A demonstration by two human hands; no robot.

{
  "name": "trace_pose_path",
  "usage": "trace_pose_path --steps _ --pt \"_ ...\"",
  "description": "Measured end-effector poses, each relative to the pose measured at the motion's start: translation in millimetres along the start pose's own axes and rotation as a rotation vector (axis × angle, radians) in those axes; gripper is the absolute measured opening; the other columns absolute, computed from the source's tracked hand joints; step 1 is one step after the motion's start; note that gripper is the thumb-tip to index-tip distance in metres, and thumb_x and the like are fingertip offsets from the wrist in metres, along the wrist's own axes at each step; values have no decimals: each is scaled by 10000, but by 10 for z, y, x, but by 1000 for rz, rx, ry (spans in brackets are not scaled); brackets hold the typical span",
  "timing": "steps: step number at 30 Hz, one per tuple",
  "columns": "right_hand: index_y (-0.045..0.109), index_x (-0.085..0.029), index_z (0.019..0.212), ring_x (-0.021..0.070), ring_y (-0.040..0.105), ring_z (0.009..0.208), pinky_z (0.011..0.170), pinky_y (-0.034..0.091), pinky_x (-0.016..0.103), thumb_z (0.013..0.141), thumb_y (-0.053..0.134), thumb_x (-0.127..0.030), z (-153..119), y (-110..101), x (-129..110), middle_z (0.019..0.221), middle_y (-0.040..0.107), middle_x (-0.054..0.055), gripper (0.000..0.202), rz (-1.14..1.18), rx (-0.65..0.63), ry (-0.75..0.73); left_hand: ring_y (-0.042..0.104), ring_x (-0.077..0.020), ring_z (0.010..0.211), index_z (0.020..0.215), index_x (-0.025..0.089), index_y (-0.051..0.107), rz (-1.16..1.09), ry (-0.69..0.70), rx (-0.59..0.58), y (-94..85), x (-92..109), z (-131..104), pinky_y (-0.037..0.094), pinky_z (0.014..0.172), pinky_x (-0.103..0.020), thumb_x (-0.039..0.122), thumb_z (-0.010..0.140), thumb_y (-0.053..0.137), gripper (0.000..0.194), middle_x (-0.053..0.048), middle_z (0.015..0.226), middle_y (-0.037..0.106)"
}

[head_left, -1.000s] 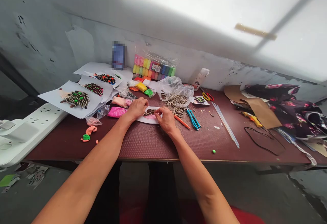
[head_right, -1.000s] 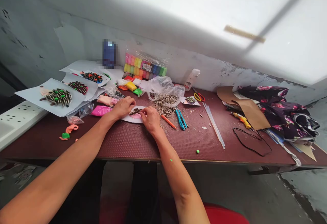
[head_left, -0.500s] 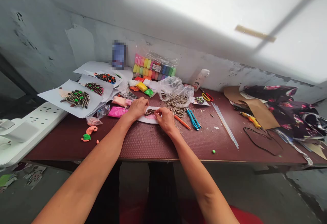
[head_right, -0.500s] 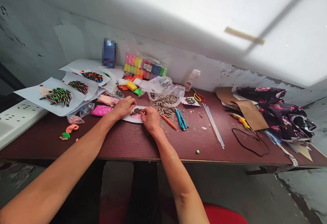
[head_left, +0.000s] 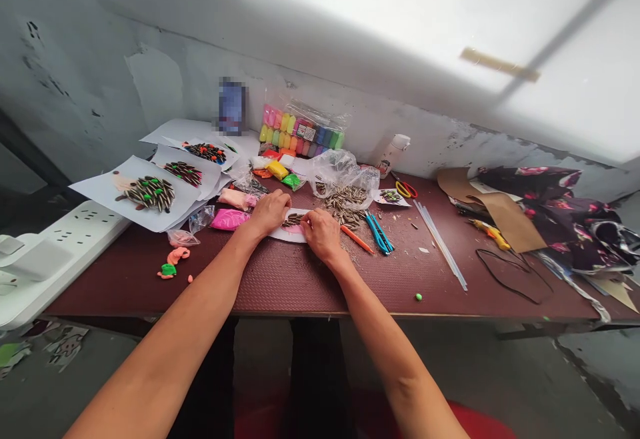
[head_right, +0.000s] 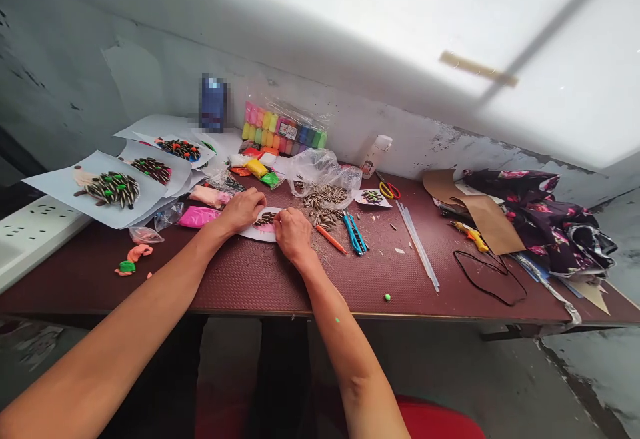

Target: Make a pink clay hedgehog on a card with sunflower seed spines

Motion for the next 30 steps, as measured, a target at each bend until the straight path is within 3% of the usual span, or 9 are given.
trace_pose_path --steps 7,10,13,17,21,30 --pt "704 -218 918 177 595 849 745 408 265 905 603 -222 -12 -52 42 878 668 31 102 116 33 3 625 -228 915 949 181 691 -19 4 2 -1 -11 3 478 849 -334 168 891 491 209 -93 986 641" --pt "698 -210 1018 174 600 825 772 425 270 902 573 -216 3 -167 233 881 680 29 171 160 132 60 624 -226 922 963 186 692 -22 5 2 -3 -15 0 477 855 -330 168 896 492 212 -90 987 643" --pt "729 -212 950 204 597 898 772 419 288 924 536 -203 34 -286 555 946 687 74 194 42 225 229 623 -225 938 1008 191 689 -24 3 2 -5 -16 -4 475 859 -327 161 895 497 224 -87 1014 645" --pt "776 -208 975 250 588 1002 818 426 321 929 567 -199 112 -284 835 1017 675 130 214 -134 150 347 631 -227 951 995 189 696 -17 -4 -7 -13 -4 -7 474 865 -323 162 904 493 224 -85 1015 645" --pt "791 -216 972 245 595 986 811 427 321 932 550 -168 171 -227 831 985 698 126 249 -219 88 287 641 -232 958 993 185 703 -9 -13 -19 -22 7 -7 479 858 -324 152 902 489 235 -86 1014 650" --pt "781 -196 1077 254 625 1009 818 431 318 971 526 -236 112 -265 825 1095 698 161 279 -261 -16 376 640 -231 984 1030 179 709 7 -23 -30 -23 19 -15 479 865 -316 155 919 475 260 -91 1043 656"
Point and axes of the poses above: each hand's wrist, its own z-axis towards the middle knuckle, its own y-axis out of the palm, x = y × z, the point moved 7 cm from there along z, towards the middle knuckle
